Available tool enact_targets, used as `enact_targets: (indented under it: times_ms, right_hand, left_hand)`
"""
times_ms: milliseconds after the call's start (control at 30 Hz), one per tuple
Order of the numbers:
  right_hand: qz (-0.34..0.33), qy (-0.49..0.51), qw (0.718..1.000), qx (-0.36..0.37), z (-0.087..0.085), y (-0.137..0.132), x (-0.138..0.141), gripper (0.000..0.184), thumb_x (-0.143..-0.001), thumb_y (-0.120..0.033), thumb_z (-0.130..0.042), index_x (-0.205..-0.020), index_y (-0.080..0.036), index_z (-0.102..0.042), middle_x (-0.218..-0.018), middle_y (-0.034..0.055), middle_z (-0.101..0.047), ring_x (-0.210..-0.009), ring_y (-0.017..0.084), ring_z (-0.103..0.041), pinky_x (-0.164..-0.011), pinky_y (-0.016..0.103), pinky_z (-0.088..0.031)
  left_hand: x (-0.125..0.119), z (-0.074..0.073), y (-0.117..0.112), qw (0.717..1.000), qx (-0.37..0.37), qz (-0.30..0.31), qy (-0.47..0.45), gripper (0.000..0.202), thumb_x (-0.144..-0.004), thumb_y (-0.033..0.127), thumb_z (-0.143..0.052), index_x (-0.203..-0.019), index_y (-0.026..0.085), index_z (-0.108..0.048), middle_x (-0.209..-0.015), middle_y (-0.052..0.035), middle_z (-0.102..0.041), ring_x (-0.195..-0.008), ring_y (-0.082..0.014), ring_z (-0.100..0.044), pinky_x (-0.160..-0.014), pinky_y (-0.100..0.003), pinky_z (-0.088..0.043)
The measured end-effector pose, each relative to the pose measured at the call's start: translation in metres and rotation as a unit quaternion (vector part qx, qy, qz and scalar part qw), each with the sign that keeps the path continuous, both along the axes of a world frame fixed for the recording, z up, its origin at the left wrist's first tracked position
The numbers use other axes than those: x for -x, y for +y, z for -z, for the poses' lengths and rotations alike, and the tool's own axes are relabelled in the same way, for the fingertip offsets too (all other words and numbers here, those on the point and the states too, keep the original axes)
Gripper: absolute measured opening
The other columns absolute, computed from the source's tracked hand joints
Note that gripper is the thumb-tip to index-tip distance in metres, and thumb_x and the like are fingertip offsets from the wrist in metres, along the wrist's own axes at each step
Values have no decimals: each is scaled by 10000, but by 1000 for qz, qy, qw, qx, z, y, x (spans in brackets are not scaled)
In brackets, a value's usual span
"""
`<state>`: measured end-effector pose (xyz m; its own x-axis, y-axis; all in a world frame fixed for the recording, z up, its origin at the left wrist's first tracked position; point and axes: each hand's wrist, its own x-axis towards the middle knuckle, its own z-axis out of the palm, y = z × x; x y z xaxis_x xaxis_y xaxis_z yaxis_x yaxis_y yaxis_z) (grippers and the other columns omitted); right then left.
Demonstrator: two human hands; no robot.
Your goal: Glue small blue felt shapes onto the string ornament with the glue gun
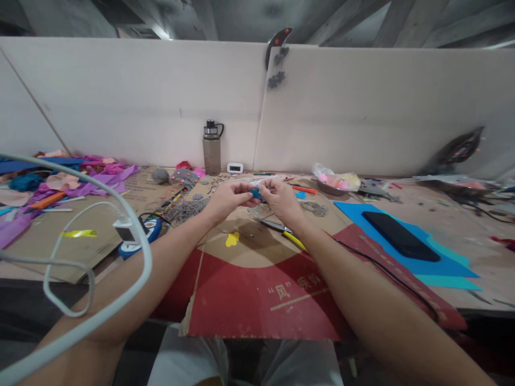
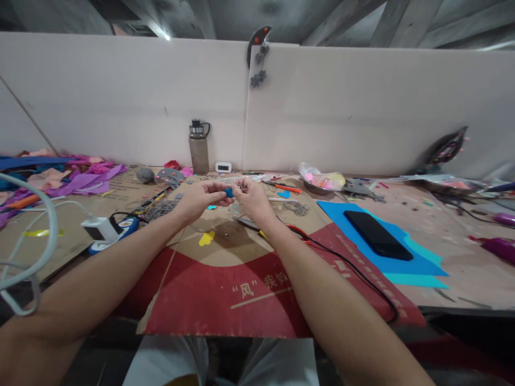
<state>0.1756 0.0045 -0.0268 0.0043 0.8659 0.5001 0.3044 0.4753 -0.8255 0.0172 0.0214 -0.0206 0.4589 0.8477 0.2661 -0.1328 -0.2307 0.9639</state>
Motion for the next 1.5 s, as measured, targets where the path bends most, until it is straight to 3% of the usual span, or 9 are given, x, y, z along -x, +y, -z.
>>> enact_targets:
  times_ms: [200, 400, 700, 800, 900, 1033, 1133, 1333, 1500]
  right_hand:
    - [-1, -15, 1000, -5, 0, -3, 2, 232, -769, -410, -534, -741, -180, -542, -641, -14, -550, -547, 105, -469, -527, 238, -359]
    - [-8, -20, 1000, -4, 0, -4, 5, 225, -769, -404, -541, -757, -179, -544, -654, -13, -561, -552, 104, -476, -524, 237, -363]
    - [-20, -17, 1000, -8, 3, 2, 0, 203, -782, -391, -533, -765, -189, -538, -652, -15, -562, -538, 110, -489, -507, 239, -366]
    - [-15, -43, 999, -15, 4, 1, 1, 196, -784, -383, -543, -787, -187, -547, -666, -8, -575, -557, 121, -511, -528, 247, -385]
    - [-2, -81, 996, -38, 5, 0, 2, 209, -807, -391, -533, -806, -184, -563, -688, 2, -591, -592, 131, -521, -570, 257, -394]
    - [13, -101, 993, -63, 3, -2, -1, 211, -853, -366, -475, -855, -180, -576, -720, 5, -576, -632, 130, -493, -603, 260, -375]
    - [30, -107, 991, -72, 1, -4, -2, 205, -853, -341, -473, -966, -186, -548, -623, -42, -457, -570, 122, -409, -562, 253, -331]
    - [47, -132, 986, -87, 2, -6, 0, 110, -825, -295, -512, -779, -198, -534, -599, -41, -424, -563, 116, -376, -571, 254, -310]
    - [51, -143, 983, -101, 4, -9, 5, 147, -845, -312, -492, -785, -191, -550, -646, -14, -503, -598, 130, -428, -597, 260, -324]
  left_hand:
    - [1, 3, 3, 1000, 3, 1, 5, 166, -760, 265, -647, -838, 118, -653, -724, -69, -700, -670, -152, -681, -661, -282, -552]
    - [-1, -2, -3, 998, -32, -52, 29, 107, -742, 217, -658, -752, 113, -633, -632, -39, -666, -570, -126, -648, -579, -248, -538]
    - [2, -2, 3, 998, 48, 30, -10, 197, -768, 255, -651, -893, 103, -634, -749, -85, -710, -697, -163, -694, -715, -305, -562]
    - [2, -2, 1, 999, 36, 12, 12, 179, -735, 245, -696, -827, 115, -616, -734, -64, -703, -702, -162, -695, -705, -300, -565]
    - [2, -4, -1, 999, 1, -19, 51, 182, -732, 269, -699, -771, 117, -608, -685, -58, -685, -663, -167, -691, -602, -262, -556]
    - [5, -6, -2, 985, -91, -85, 116, 183, -755, 313, -663, -780, 132, -649, -568, -33, -639, -486, -119, -616, -399, -173, -416]
    - [7, -6, 0, 970, -139, -141, 140, 174, -755, 322, -652, -757, 150, -678, -469, 0, -575, -372, -68, -486, -359, -165, -333]
    - [5, -8, -4, 979, -126, -123, 98, 127, -743, 265, -645, -728, 141, -660, -528, -7, -611, -415, -69, -515, -395, -168, -376]
    - [6, -6, 0, 982, -111, -136, 76, 125, -744, 266, -637, -734, 141, -637, -542, -1, -615, -423, -69, -531, -389, -162, -377]
